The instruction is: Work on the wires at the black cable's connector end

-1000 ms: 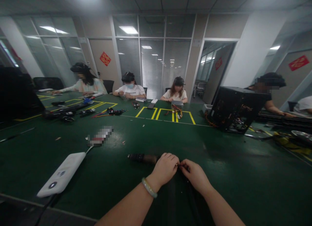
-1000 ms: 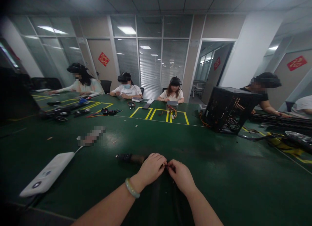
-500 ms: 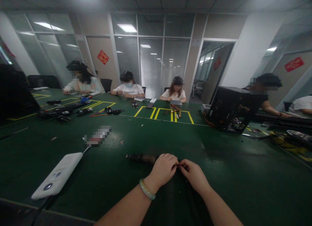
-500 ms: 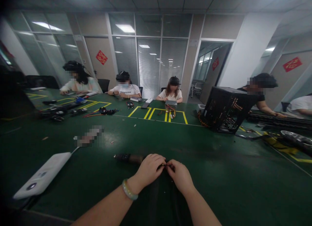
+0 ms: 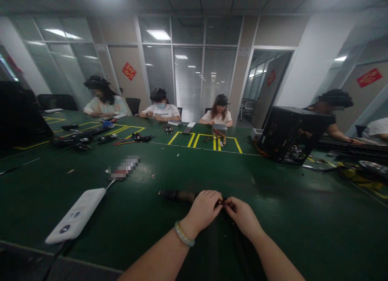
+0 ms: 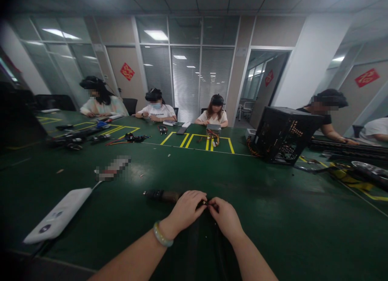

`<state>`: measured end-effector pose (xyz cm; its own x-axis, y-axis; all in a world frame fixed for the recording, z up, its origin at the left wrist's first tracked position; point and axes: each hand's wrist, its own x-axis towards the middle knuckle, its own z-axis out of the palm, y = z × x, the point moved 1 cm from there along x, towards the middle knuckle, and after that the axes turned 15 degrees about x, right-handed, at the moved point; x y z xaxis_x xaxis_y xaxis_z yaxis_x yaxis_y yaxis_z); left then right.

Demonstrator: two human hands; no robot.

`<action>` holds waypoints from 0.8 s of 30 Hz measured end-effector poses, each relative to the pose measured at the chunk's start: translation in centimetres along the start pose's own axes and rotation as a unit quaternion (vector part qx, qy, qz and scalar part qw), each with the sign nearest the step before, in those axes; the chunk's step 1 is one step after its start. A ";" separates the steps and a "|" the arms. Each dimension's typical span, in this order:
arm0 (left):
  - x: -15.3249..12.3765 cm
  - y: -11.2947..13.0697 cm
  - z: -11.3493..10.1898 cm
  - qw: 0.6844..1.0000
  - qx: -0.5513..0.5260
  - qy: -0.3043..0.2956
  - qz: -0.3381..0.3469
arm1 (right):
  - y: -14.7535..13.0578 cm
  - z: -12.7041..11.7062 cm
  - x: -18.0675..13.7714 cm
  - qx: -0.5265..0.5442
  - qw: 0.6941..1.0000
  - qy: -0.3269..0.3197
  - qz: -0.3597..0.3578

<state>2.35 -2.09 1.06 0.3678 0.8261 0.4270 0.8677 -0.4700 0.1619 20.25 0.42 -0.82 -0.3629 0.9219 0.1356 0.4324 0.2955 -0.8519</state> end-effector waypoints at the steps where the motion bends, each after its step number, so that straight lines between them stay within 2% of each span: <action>1: 0.0 0.0 0.0 1.000 0.001 0.002 -0.001 | -0.1 0.0 0.0 -0.001 1.000 0.002 0.000; 10: -0.2 -0.2 0.0 1.000 0.006 -0.003 0.030 | 0.2 0.1 0.0 0.007 1.000 0.001 -0.004; 15: -0.2 -0.1 0.1 1.000 -0.001 0.008 0.005 | 0.4 0.1 0.1 0.013 1.000 -0.001 -0.009; 24: -0.5 -0.3 0.3 1.000 -0.009 0.008 0.024 | 0.6 0.2 0.0 0.008 1.000 0.002 0.000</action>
<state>1.97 -2.23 0.58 0.4035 0.7971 0.4493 0.8429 -0.5149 0.1564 20.40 0.55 -1.45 -0.3595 0.9228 0.1385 0.4185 0.2921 -0.8600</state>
